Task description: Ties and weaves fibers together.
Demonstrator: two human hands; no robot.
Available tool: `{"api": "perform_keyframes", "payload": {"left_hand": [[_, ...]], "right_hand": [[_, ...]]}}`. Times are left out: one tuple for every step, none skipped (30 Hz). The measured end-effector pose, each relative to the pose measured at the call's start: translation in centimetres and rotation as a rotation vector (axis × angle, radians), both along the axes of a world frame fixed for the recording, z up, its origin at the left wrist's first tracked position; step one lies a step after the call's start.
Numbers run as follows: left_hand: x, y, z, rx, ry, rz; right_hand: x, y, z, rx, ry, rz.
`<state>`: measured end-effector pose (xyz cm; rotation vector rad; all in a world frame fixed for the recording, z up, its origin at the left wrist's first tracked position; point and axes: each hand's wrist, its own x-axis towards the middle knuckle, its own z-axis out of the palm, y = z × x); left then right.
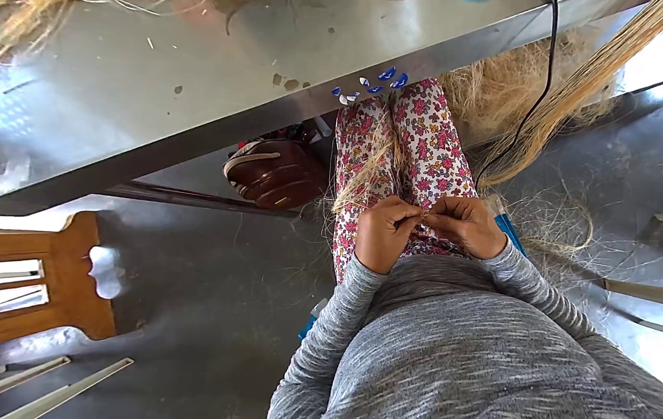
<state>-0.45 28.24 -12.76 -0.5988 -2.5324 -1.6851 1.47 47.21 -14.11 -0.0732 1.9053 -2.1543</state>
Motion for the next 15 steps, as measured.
{"api": "perform_keyframes", "payload": {"left_hand": [[-0.05, 0.04, -0.03, -0.001, 0.014, -0.005], [-0.1, 0.07, -0.03, 0.003, 0.019, -0.01], [-0.11, 0.09, -0.04, 0.009, 0.017, -0.017], [-0.12, 0.09, -0.06, 0.015, 0.01, -0.025], [-0.15, 0.09, -0.11, 0.02, 0.003, -0.036], [-0.19, 0.09, -0.2, 0.026, -0.003, -0.047], [-0.22, 0.09, -0.29, 0.031, -0.005, -0.058], [-0.25, 0.08, -0.37, 0.029, -0.002, -0.065], [-0.27, 0.07, -0.41, 0.022, 0.001, -0.069], [-0.29, 0.06, -0.4, 0.014, 0.002, -0.076], [-0.33, 0.03, -0.34, 0.007, 0.0, -0.088], [-0.38, -0.03, -0.28, 0.001, -0.007, -0.106], [-0.43, -0.07, -0.24, -0.004, -0.011, -0.12], [-0.46, -0.1, -0.22, -0.009, -0.009, -0.128], [-0.47, -0.13, -0.22, -0.014, -0.008, -0.135]], "right_hand": [[-0.01, 0.06, 0.05, -0.009, -0.034, 0.007], [-0.03, 0.12, 0.07, -0.02, -0.062, 0.012], [-0.04, 0.17, 0.08, -0.024, -0.084, 0.016], [-0.06, 0.23, 0.12, -0.017, -0.102, 0.019], [-0.11, 0.29, 0.17, -0.005, -0.115, 0.021], [-0.17, 0.36, 0.26, 0.01, -0.127, 0.025], [-0.24, 0.42, 0.36, 0.023, -0.138, 0.032], [-0.3, 0.48, 0.45, 0.033, -0.148, 0.04], [-0.36, 0.51, 0.55, 0.039, -0.16, 0.046], [-0.42, 0.53, 0.61, 0.046, -0.171, 0.054], [-0.46, 0.53, 0.6, 0.051, -0.179, 0.062], [-0.48, 0.53, 0.52, 0.056, -0.181, 0.071], [-0.48, 0.51, 0.41, 0.055, -0.177, 0.076], [-0.46, 0.47, 0.31, 0.046, -0.169, 0.075], [-0.43, 0.44, 0.3, 0.037, -0.165, 0.072]]}}
